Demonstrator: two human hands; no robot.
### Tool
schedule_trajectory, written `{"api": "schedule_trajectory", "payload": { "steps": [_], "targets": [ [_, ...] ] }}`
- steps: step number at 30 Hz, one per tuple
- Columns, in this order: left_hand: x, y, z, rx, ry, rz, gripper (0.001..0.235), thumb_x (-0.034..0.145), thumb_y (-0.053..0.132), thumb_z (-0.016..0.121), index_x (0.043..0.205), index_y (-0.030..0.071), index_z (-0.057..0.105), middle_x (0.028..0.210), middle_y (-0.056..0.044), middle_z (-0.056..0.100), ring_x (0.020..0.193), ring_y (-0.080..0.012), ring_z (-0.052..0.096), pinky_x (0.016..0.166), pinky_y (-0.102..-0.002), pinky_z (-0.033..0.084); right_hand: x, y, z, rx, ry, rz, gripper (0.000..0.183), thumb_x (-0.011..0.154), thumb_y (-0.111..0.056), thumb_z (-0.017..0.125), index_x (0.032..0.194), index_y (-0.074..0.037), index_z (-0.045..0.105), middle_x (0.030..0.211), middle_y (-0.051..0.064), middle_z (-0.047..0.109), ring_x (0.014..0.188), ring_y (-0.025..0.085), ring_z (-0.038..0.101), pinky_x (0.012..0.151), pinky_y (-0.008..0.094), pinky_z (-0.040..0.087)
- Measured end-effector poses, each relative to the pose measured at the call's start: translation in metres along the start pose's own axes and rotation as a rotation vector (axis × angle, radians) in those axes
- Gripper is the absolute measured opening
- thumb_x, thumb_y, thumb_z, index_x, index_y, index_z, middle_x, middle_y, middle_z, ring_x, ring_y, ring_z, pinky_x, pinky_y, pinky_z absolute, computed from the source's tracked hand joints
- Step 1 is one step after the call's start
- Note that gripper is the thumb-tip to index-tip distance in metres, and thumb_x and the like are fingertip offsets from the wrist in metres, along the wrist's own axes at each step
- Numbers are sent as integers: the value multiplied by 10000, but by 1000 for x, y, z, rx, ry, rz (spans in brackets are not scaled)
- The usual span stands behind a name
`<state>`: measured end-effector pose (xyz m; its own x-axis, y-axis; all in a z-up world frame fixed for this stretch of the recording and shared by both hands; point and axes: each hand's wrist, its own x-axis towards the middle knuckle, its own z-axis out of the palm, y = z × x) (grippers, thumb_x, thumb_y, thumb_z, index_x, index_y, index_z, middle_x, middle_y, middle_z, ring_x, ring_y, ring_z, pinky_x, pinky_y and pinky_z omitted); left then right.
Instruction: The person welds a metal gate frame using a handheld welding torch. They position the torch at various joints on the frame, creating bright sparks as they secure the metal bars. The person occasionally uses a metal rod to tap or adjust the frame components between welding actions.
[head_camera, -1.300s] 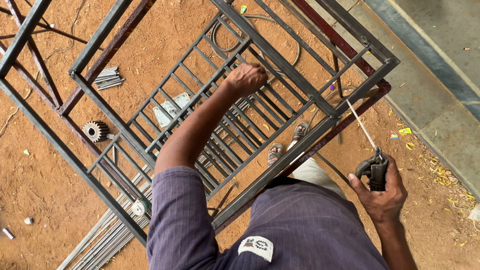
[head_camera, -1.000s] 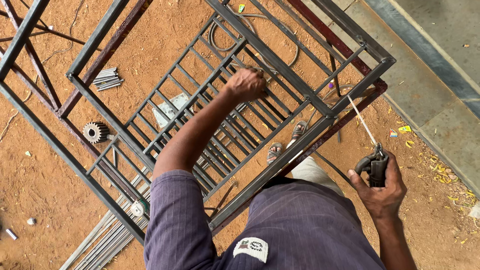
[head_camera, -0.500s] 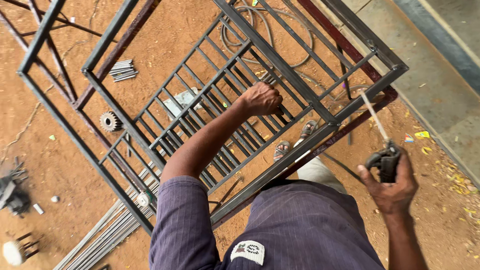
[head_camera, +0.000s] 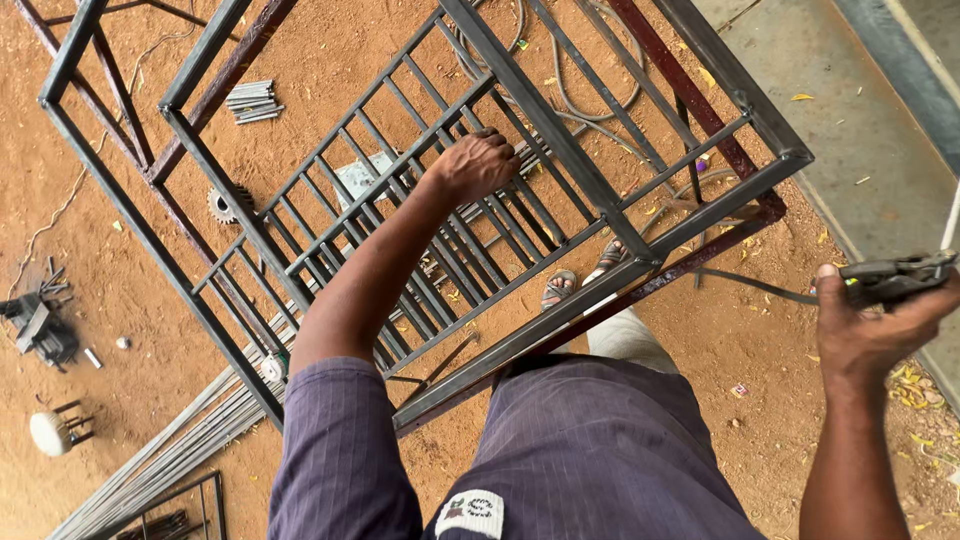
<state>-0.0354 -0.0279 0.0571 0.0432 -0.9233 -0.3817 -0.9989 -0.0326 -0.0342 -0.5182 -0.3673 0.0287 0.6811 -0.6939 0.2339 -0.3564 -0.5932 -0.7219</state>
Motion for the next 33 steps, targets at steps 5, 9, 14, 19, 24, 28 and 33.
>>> {"api": "schedule_trajectory", "payload": {
  "steps": [5,9,14,19,24,28,33],
  "targets": [
    [-1,8,-4,-85,60,-53,299,1037,113,446,754,106,540,622,-31,443,622,-186,485,840,-371,541,12,36,43,179,31,62,677,1026,-106,733,1483,-79,235,1248,113,552,1075,206,694,941,292,616],
    [0,14,-14,-75,-74,-92,284,1008,47,405,756,114,520,630,-24,409,625,-197,448,818,-376,517,22,36,78,389,53,130,697,1088,-33,710,1525,-79,169,1332,162,540,1156,240,673,1026,322,611],
    [0,20,-19,-125,-67,-138,252,961,20,423,752,102,538,641,-37,437,661,-206,483,956,-398,492,25,20,122,612,101,245,751,1083,-80,799,1505,-61,178,1399,196,480,1169,234,614,1053,347,600],
    [2,25,-27,-157,-38,-196,226,942,-6,421,844,64,612,809,-106,624,916,-260,638,1229,-489,298,16,33,131,545,105,280,734,1031,-87,773,1503,-29,213,1422,179,469,1275,245,589,1140,354,571],
    [10,39,-15,-198,294,-317,363,783,37,505,1107,-8,662,1311,-293,596,1303,-456,534,1151,-573,281,15,42,137,507,96,309,852,984,-123,798,1543,-16,164,1400,173,440,1291,249,545,1220,341,545],
    [17,98,-37,-502,361,-956,825,733,-214,429,1509,64,416,1568,-307,364,1450,-427,402,1165,-473,402,20,35,135,565,127,331,882,1006,-155,901,1507,-8,191,1367,149,452,1281,240,557,1206,367,541],
    [21,142,-83,-1445,432,-1500,933,732,-160,468,1591,51,172,1450,-343,416,1151,-390,506,863,-438,510,27,25,138,606,171,292,809,1008,-150,951,1456,-17,289,1313,114,515,1203,219,607,1128,371,566]
  ]
}}
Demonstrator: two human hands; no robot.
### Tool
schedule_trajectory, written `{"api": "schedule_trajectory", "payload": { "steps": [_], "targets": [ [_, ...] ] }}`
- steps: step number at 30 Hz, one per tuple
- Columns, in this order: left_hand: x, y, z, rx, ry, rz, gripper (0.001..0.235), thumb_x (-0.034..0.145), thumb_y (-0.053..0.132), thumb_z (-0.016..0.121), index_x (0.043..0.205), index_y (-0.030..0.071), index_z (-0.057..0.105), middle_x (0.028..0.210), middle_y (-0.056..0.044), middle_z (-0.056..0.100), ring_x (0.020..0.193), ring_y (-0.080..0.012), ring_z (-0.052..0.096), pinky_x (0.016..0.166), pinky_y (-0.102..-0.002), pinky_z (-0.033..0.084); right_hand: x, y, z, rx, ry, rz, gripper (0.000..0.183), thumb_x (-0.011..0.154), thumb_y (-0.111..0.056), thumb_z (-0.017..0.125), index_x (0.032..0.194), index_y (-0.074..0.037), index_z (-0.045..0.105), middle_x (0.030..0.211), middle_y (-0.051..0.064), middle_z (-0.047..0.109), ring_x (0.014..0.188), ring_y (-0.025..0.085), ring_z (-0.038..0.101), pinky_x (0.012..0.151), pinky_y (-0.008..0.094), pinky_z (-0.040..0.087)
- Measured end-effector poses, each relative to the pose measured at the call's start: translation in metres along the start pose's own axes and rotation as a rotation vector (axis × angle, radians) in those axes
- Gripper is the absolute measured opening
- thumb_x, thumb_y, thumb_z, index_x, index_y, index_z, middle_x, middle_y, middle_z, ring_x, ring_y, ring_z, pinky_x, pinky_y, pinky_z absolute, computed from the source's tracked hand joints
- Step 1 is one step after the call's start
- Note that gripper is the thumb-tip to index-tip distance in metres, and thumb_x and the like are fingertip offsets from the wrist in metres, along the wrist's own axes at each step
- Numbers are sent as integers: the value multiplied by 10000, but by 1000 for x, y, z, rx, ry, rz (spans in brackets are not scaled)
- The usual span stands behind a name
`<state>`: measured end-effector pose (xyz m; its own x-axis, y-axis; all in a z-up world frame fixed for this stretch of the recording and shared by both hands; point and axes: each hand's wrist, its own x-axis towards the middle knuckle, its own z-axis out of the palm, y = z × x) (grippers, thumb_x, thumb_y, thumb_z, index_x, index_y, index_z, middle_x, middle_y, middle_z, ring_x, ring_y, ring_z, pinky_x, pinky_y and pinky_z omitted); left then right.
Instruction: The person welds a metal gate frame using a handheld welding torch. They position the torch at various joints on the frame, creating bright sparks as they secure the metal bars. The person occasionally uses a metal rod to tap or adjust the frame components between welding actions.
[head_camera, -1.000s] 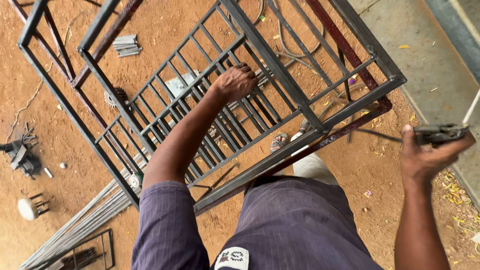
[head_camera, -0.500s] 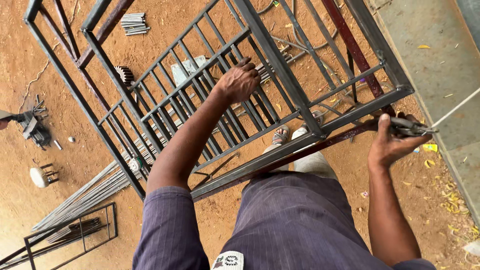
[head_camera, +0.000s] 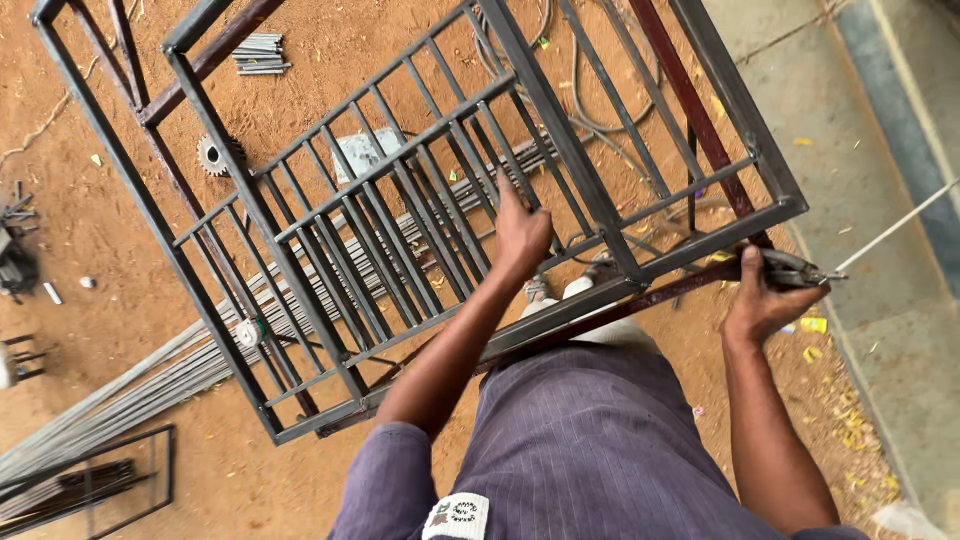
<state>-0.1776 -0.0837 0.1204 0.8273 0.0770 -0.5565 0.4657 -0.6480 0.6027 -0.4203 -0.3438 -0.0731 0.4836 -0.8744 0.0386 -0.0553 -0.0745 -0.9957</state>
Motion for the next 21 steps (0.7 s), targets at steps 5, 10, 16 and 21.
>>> {"api": "schedule_trajectory", "payload": {
  "steps": [5,10,16,21],
  "targets": [
    [4,-18,3,-258,-8,-85,941,759,-123,467,1626,67,154,1211,-325,619,764,-221,585,584,-348,476,2,17,-7,-18,-24,-42,667,1027,-86,930,1360,2,359,1329,128,510,1203,209,584,1160,368,541],
    [8,-38,2,-479,-135,-105,885,759,-121,428,1608,41,238,992,-241,658,567,-163,514,440,-341,401,-2,13,-4,-55,-67,-33,615,1015,-46,881,1358,20,376,1379,153,553,1235,218,620,1149,365,540],
    [19,-38,11,-438,-137,-80,853,790,-96,466,1600,37,235,948,-209,656,566,-150,528,439,-328,406,-10,-6,3,-25,-64,-18,685,990,-69,868,1367,23,304,1411,220,528,1271,264,630,1139,394,539],
    [27,-35,8,-484,-183,-62,862,821,-95,462,1626,18,174,953,-223,648,648,-235,539,520,-404,430,-30,-25,-6,-420,11,80,802,1009,-137,851,1494,22,233,1414,318,461,1261,372,602,1081,424,554]
  ]
}}
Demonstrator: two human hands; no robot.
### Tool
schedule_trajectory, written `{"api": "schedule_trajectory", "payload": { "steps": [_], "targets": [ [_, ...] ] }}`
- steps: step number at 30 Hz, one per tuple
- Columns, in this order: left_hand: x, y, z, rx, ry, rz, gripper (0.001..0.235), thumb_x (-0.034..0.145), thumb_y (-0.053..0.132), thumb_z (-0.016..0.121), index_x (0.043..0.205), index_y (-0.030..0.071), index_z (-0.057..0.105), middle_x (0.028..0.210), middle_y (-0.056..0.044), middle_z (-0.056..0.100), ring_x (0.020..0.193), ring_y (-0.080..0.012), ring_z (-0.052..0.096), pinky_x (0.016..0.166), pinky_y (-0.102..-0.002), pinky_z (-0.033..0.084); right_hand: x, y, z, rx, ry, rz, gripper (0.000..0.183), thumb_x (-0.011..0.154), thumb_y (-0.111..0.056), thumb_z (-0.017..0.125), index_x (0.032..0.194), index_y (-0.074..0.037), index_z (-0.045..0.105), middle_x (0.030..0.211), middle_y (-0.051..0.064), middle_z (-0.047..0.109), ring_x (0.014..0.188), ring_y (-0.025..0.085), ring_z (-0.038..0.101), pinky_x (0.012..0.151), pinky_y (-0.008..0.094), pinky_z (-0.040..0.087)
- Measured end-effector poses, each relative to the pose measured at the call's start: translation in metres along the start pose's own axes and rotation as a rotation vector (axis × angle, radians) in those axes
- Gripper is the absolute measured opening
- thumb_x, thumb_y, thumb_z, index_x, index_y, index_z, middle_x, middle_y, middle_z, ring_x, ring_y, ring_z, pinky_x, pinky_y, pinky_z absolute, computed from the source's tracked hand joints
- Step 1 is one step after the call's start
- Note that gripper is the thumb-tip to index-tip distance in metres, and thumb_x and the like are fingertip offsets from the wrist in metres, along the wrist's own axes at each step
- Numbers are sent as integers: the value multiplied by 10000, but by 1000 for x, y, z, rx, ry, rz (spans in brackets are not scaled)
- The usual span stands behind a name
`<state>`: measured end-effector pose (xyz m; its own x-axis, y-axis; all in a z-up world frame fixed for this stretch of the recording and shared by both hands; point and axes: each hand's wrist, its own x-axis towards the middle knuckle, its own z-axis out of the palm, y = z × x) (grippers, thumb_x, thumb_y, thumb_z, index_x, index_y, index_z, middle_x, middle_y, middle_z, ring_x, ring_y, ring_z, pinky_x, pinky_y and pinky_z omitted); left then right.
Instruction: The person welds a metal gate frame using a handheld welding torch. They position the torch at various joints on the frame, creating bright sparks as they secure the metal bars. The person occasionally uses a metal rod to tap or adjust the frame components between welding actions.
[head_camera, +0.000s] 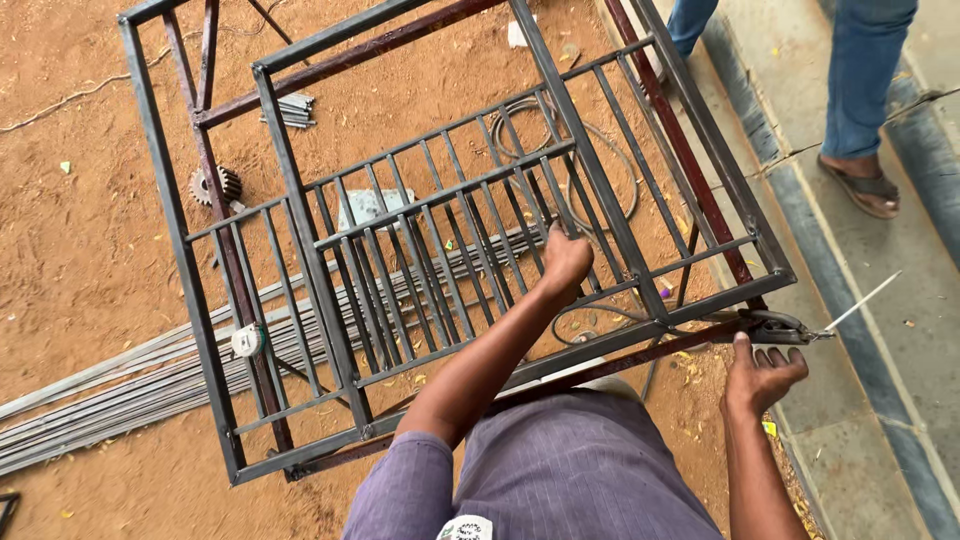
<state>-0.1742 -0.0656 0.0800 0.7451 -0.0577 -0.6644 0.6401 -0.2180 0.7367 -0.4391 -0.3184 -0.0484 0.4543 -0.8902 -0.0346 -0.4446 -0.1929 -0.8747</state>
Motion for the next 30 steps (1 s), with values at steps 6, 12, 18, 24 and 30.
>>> {"api": "schedule_trajectory", "payload": {
  "steps": [6,12,18,24,30],
  "targets": [
    [24,-11,4,82,61,50,705,835,-4,534,1504,14,315,1079,-267,644,900,-343,603,752,-466,492,-25,-8,-5,-98,80,-73,760,960,-71,803,1461,65,248,1431,297,426,1291,370,549,1090,427,528],
    [59,-2,7,79,181,221,545,859,102,571,1387,33,455,1187,-306,654,1106,-448,653,949,-526,512,-53,-77,-6,-343,128,-423,559,887,-97,796,1351,46,519,1245,215,562,1184,329,557,958,456,520],
    [68,22,3,200,336,195,681,804,-17,553,1470,53,428,1198,-282,669,1116,-418,666,950,-483,537,4,-248,61,367,-652,-156,442,948,-227,647,1325,-1,600,1274,164,697,1193,252,673,1021,377,544],
    [105,5,7,168,432,324,454,832,24,632,1279,17,557,1090,-283,682,998,-435,681,851,-523,554,48,-475,120,1089,-1557,-304,592,1021,-435,608,1442,-31,511,1434,192,610,1354,285,603,1176,434,464],
    [78,1,7,281,499,324,199,872,59,674,1056,-16,683,970,-298,698,922,-458,698,792,-553,568,33,-531,166,609,-1217,-796,397,1046,-230,609,1377,-10,613,1276,184,713,1178,295,697,1038,420,558]
  ]
}}
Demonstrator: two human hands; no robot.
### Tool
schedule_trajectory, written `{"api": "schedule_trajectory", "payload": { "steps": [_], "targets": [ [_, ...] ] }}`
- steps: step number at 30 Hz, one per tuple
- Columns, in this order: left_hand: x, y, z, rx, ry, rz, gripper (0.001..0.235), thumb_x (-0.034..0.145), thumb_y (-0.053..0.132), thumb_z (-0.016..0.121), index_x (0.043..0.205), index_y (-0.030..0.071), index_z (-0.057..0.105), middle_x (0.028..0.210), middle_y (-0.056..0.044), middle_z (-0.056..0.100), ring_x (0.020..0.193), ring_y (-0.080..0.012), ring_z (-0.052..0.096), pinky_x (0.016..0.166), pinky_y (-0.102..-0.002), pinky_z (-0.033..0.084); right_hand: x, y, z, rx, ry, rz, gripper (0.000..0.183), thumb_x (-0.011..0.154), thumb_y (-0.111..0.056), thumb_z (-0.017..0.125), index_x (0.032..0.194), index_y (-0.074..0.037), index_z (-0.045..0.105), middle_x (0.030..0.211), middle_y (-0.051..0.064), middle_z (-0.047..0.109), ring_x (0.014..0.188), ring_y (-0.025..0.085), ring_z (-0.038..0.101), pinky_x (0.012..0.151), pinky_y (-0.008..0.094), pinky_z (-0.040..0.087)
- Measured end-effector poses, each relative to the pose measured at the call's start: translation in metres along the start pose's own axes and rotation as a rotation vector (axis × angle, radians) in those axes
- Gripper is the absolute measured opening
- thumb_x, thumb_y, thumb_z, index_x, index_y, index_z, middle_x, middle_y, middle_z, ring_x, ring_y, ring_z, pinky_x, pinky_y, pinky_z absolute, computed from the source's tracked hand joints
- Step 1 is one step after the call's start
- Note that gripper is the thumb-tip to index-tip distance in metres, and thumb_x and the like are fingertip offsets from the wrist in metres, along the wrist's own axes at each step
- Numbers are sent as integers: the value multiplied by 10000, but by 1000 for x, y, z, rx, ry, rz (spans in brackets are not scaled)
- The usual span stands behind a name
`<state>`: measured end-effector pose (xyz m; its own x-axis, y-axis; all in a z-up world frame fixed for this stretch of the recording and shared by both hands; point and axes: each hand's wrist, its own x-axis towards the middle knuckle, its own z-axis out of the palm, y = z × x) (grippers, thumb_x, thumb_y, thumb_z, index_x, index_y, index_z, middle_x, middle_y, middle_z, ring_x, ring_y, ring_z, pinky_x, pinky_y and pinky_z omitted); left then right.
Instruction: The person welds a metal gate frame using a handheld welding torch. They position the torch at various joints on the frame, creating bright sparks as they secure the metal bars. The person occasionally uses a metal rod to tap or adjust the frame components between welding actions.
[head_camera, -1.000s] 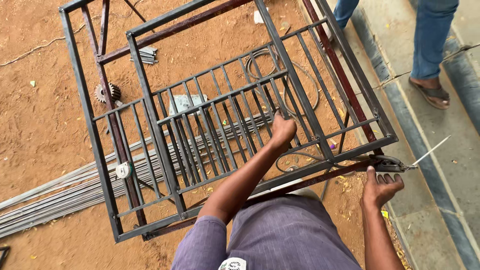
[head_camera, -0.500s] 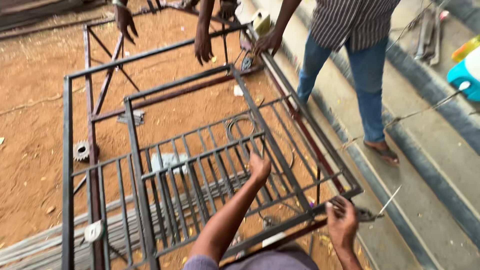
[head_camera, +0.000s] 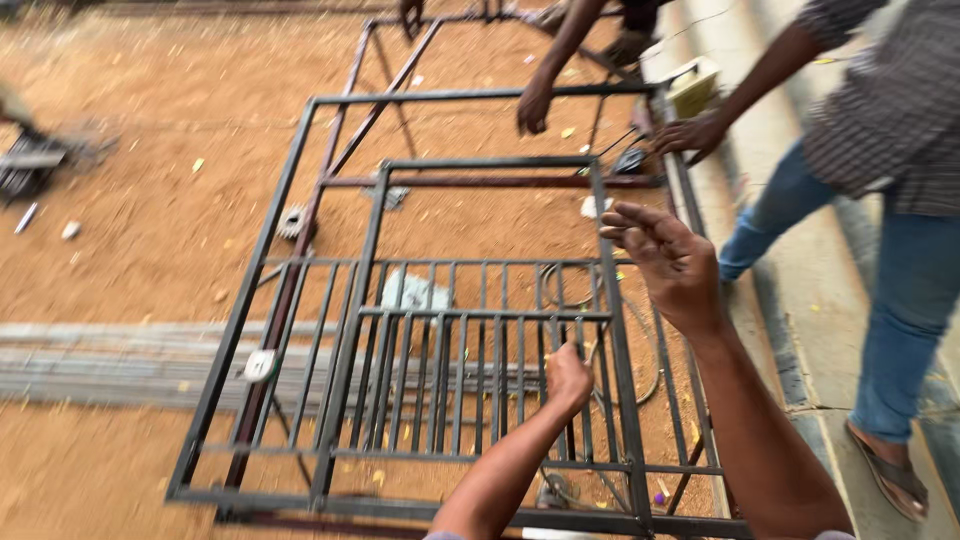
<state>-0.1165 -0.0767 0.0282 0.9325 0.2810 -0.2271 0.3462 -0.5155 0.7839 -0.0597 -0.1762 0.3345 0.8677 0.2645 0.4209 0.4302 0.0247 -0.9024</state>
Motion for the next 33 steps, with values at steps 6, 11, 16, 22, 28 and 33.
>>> {"api": "schedule_trajectory", "payload": {
  "steps": [6,11,16,22,28,33],
  "targets": [
    [3,31,-23,120,-129,-144,149,859,89,719,960,-21,724,1001,-315,701,975,-455,705,840,-522,581,-35,134,8,-867,-178,-66,321,947,-82,708,1258,-6,708,1279,200,698,1183,355,667,1052,446,517],
    [0,42,-28,156,-78,-157,119,865,52,678,953,-16,719,976,-299,717,947,-439,723,842,-504,590,-73,218,-10,-895,-225,37,286,957,-64,716,1241,-31,731,1283,186,702,1210,350,635,1083,473,484],
    [-4,42,-23,166,-64,-143,163,837,23,666,996,5,697,919,-274,726,898,-423,727,796,-511,590,-95,257,-17,-869,-243,55,307,920,-99,753,1224,-57,744,1304,156,703,1236,331,626,1087,460,485],
    [-6,42,-19,168,12,17,346,791,-58,639,1135,-15,630,879,-248,731,814,-399,734,719,-502,586,-97,275,-15,-954,-235,-7,275,926,-158,798,1188,-80,771,1204,92,750,1194,279,592,1059,421,431],
    [-5,47,-30,182,-88,-25,482,782,-84,605,1260,-28,569,843,-226,732,768,-359,754,676,-481,601,-101,277,-6,-961,-145,-40,207,949,-162,815,1147,-110,787,1092,51,769,1191,263,571,1062,422,381],
    [-6,53,-57,205,-110,91,173,860,53,673,1019,-10,645,814,-255,711,770,-425,706,687,-537,556,-102,278,-7,-934,-124,-47,151,1002,-100,761,1147,-119,797,1116,56,772,1233,273,563,1110,435,355]
  ]
}}
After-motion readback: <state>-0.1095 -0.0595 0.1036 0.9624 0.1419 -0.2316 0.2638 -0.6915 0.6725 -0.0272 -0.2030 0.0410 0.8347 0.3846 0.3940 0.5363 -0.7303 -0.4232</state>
